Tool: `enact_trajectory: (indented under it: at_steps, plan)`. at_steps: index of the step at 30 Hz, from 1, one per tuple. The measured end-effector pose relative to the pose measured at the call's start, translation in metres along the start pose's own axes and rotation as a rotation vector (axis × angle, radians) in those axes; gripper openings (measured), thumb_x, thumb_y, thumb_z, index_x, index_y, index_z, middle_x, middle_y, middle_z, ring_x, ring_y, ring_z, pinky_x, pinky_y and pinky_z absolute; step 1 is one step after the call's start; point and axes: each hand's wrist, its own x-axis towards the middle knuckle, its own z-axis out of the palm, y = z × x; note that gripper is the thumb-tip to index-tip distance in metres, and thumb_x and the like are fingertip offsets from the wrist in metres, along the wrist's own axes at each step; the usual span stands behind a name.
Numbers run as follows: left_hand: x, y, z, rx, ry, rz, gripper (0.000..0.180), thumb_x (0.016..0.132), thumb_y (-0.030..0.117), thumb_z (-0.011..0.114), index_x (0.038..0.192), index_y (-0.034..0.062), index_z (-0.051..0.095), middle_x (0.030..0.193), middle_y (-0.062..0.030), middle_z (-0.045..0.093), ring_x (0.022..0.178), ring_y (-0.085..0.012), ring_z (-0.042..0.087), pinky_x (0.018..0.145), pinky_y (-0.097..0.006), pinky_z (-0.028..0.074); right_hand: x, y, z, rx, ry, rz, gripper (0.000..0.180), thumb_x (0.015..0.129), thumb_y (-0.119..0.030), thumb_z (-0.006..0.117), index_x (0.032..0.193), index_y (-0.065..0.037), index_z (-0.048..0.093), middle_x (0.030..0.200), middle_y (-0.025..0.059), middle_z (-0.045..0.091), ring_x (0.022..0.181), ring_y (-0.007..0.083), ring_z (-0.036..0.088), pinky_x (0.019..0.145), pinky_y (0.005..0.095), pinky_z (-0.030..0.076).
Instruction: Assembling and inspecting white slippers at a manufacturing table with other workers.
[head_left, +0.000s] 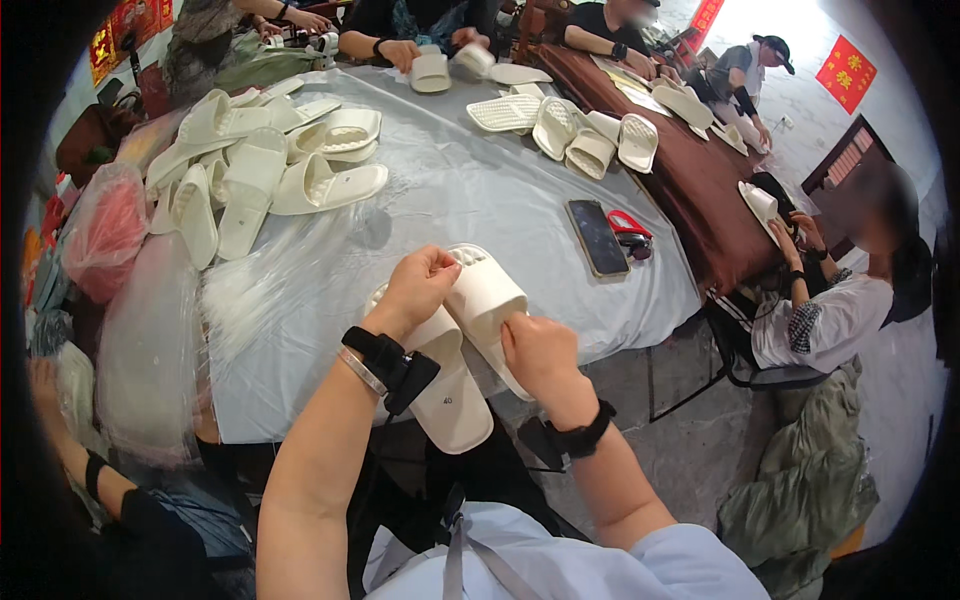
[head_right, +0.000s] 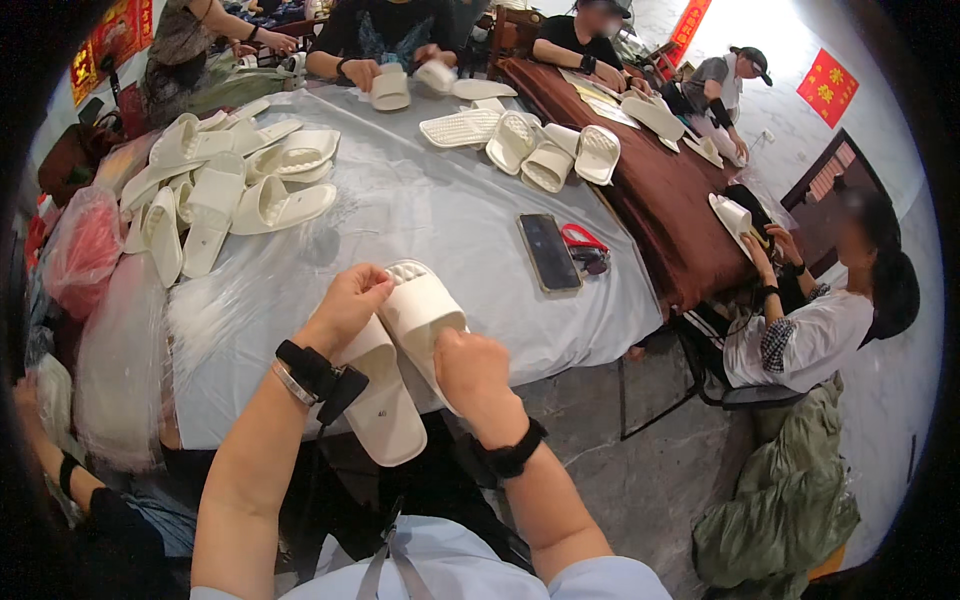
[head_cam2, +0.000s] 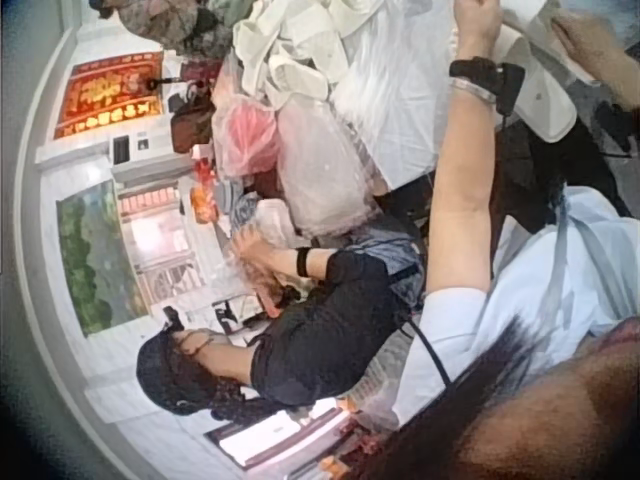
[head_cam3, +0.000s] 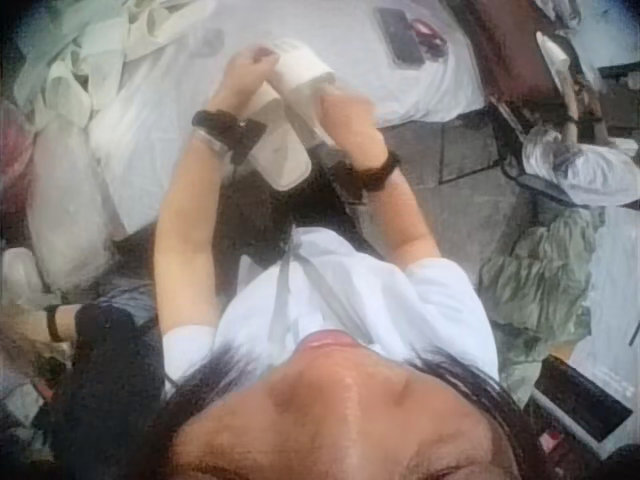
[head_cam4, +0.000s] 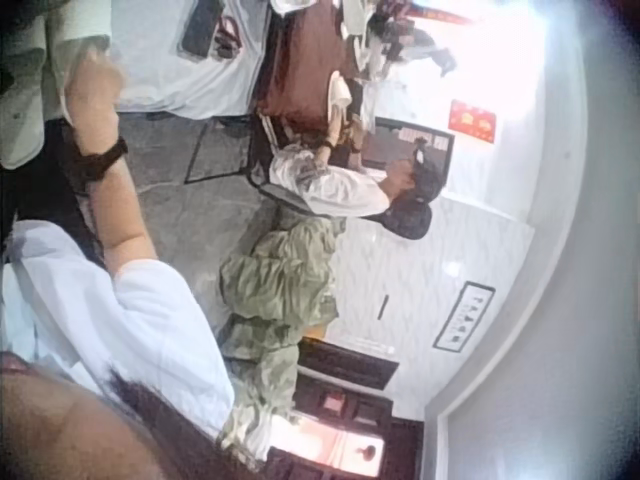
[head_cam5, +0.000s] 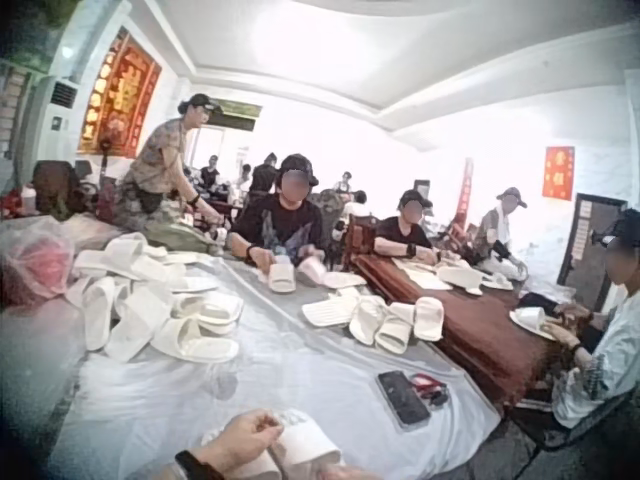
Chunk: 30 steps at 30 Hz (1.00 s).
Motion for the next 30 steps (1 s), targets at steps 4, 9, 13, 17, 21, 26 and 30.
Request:
enact_trajectory:
  at_steps: [4, 9, 13, 17, 21, 26, 30]
  plan:
    - [0.011, -0.006, -0.007, 0.015, 0.043, -0.067, 0.011, 0.091, 0.012, 0.058, 0.096, 0.0019, 0.059, 0.087, -0.0032, 0.061, 0.076, -0.0098, 0.054, 0.072, -0.024, 0.045, 0.012, -0.006, 0.019, 0.078, 0.007, 0.067, 0.013, 0.082, -0.015, 0.057, 0.074, -0.005, 0.057, 0.069, 0.013, 0.063, 0.066, 0.0352, 0.063, 0.059, 0.045, 0.049]
    - [0.015, -0.01, -0.009, -0.058, 0.078, -0.146, 0.013, 0.091, 0.011, 0.057, 0.099, 0.0011, 0.058, 0.087, -0.0044, 0.061, 0.077, -0.0116, 0.056, 0.072, -0.025, 0.047, 0.016, -0.009, 0.031, 0.159, 0.084, 0.103, 0.017, 0.086, -0.019, 0.06, 0.077, -0.005, 0.06, 0.067, 0.0176, 0.062, 0.061, 0.0383, 0.061, 0.055, 0.0475, 0.048]
    - [0.012, -0.009, -0.011, -0.194, 0.136, -0.162, 0.012, 0.092, 0.012, 0.057, 0.098, 0.0013, 0.058, 0.086, -0.0045, 0.06, 0.077, -0.0117, 0.057, 0.07, -0.025, 0.049, 0.021, -0.012, 0.035, 0.174, 0.088, 0.117, 0.013, 0.084, -0.019, 0.059, 0.077, -0.008, 0.06, 0.067, 0.0159, 0.063, 0.063, 0.0371, 0.062, 0.056, 0.0475, 0.048]
    - [0.012, -0.018, -0.013, -0.284, 0.135, -0.13, 0.014, 0.092, 0.013, 0.058, 0.098, 0.0014, 0.057, 0.087, -0.0052, 0.061, 0.076, -0.0117, 0.058, 0.066, -0.026, 0.05, 0.021, -0.012, 0.041, 0.145, 0.077, 0.093, 0.02, 0.086, -0.024, 0.06, 0.074, -0.007, 0.061, 0.065, 0.0162, 0.061, 0.061, 0.0375, 0.061, 0.054, 0.0478, 0.046]
    - [0.011, -0.015, -0.013, -0.349, 0.186, -0.181, 0.014, 0.091, 0.013, 0.06, 0.099, 0.0018, 0.057, 0.086, -0.0049, 0.062, 0.076, -0.0118, 0.058, 0.068, -0.025, 0.049, 0.022, -0.014, 0.047, 0.161, 0.15, 0.099, 0.022, 0.086, -0.024, 0.06, 0.07, -0.008, 0.059, 0.065, 0.0152, 0.061, 0.061, 0.0369, 0.061, 0.053, 0.0475, 0.046]
    - [0.018, -0.023, -0.011, -0.07, 0.131, -0.133, 0.015, 0.09, 0.015, 0.061, 0.097, 0.0017, 0.058, 0.087, -0.0049, 0.062, 0.076, -0.0116, 0.057, 0.067, -0.026, 0.048, 0.02, -0.015, 0.04, 0.185, 0.114, 0.09, 0.011, 0.082, -0.018, 0.058, 0.077, -0.01, 0.062, 0.065, 0.0147, 0.063, 0.061, 0.036, 0.062, 0.054, 0.0474, 0.048]
    - [0.018, -0.02, -0.008, -0.032, 0.171, -0.11, 0.014, 0.089, 0.014, 0.062, 0.094, 0.0011, 0.06, 0.084, -0.0046, 0.062, 0.073, -0.0112, 0.056, 0.066, -0.026, 0.047, 0.022, -0.013, 0.043, 0.178, 0.145, 0.095, 0.012, 0.082, -0.019, 0.059, 0.075, -0.009, 0.062, 0.064, 0.0153, 0.062, 0.061, 0.0362, 0.062, 0.054, 0.0472, 0.048]
